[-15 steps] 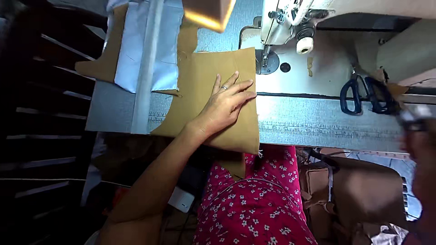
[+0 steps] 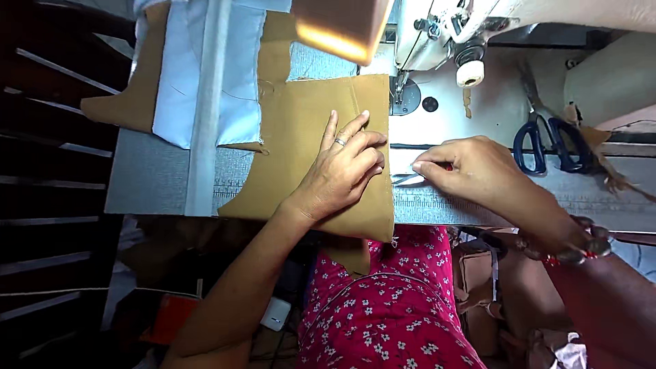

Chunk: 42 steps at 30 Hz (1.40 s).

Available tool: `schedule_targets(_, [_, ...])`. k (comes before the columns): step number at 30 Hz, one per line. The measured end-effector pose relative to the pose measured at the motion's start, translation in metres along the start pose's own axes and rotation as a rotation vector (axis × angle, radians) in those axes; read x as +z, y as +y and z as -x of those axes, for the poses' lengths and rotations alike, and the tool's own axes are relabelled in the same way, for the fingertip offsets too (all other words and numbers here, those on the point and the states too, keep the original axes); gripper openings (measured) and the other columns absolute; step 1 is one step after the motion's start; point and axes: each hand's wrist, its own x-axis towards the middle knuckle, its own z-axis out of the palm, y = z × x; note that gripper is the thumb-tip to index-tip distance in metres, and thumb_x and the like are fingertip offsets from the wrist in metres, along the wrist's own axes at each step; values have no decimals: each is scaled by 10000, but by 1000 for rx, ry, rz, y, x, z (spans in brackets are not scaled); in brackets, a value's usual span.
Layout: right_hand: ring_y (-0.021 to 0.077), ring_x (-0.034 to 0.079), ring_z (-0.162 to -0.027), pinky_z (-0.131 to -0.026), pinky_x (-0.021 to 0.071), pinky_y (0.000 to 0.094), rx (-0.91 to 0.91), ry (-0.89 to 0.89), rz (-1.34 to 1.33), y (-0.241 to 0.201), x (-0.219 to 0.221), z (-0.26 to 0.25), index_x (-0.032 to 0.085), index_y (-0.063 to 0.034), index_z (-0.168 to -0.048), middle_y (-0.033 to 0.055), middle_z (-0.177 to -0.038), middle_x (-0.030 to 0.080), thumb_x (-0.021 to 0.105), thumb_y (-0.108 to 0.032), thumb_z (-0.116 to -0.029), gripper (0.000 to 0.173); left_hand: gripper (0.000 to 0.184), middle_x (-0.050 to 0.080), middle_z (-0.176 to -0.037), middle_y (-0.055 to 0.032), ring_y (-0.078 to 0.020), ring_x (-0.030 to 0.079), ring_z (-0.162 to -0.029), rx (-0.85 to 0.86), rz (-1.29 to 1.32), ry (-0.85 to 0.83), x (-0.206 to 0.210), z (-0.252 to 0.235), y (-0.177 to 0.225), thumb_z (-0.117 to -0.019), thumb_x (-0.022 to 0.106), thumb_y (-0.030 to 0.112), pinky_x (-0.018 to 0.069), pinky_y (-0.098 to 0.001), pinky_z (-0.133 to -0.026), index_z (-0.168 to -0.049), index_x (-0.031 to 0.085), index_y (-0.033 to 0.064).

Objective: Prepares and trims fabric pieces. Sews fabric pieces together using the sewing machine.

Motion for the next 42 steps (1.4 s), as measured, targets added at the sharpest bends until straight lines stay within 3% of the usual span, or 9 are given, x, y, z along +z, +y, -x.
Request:
schedule_targets(5, [261,587,-542,-468,377,465,-68,-63,54,-20,-17,-3,767,-114,-826,78,-628,617,578,-219,-1002,278,149,681,-1287,-138,-436,443,-1426,25,-26,27,-1,3,3,-1004,584,141,167,-718,-1180,-961,707,68])
schedule_targets(13, [191,605,-655,-566,360,437,-21,-257,158,-21,-16,-33,735,-192,-791,-2,-655,613,535,-331,-1003,323,137,691,-1272,-128,-419,449,-1429,26,-44,55,0,3,5,-1005,582,119,168,-698,-1191,-966,706,77])
schedule_targets(24, [204,554,-556,-510,365,401,-339,-17,202,2,-8,-1,722,-149,-781,11,-618,535,479,-315,-981,355,162,709,-942,-98,-383,585,-1259,-10,-93,40,-2,1,4,-993,566,121,127,-719,-1176,-912,690,53])
schedule_targets(29, [152,553,-640,-546,428,337,43,-34,-195,8,-18,23,679,-102,-1198,41,-813,623,525,-572,-987,537,122,708,-956,-87,-335,593,-1244,22,-41,121,-3,1,2,-998,580,98,134,-690,-1186,-931,672,54])
schedule_targets(32, [8,295,-365,-339,259,142,337,-87,-1010,-2,-1,19,624,-168,-1042,-44,-548,385,579,-330,-1039,168,93,711,-955,-97,-326,610,-1225,103,-44,208,-2,-4,4,-998,592,74,164,-680,-1188,-925,645,51])
schedule_targets(34, [-24,273,-353,-333,252,123,469,-252,-1244,-14,3,10,570,-168,-916,-85,-511,344,568,-334,-1048,212,88,710,-954,-103,-310,620,-1208,163,-62,253,-3,-7,5,-1006,582,60,178,-665,-1188,-939,638,52])
schedule_targets(37, [-31,280,-359,-338,256,116,507,-316,-1258,-29,8,1,524,-128,-819,-73,-502,353,572,-213,-1046,247,107,699,-898,-106,-292,647,-1122,200,-97,237,-12,-6,9,-1003,572,77,192,-630,-1189,-936,652,52])
schedule_targets(40, [-5,311,-343,-332,281,129,392,-173,-1181,-33,8,3,571,-80,-805,-27,-493,412,586,-93,-1020,215,235,655,-826,-69,-261,630,-980,137,-98,129,-22,-1,20,-990,652,297,188,-634,-1161,-972,724,74])
schedule_targets(42, [17,331,-335,-334,290,145,327,-84,-1061,-33,10,5,567,-83,-794,-11,-486,426,587,-102,-1022,229,159,635,-760,-54,-252,626,-903,100,-128,136,-20,4,29,-970,690,227,241,-621,-1132,-908,758,97])
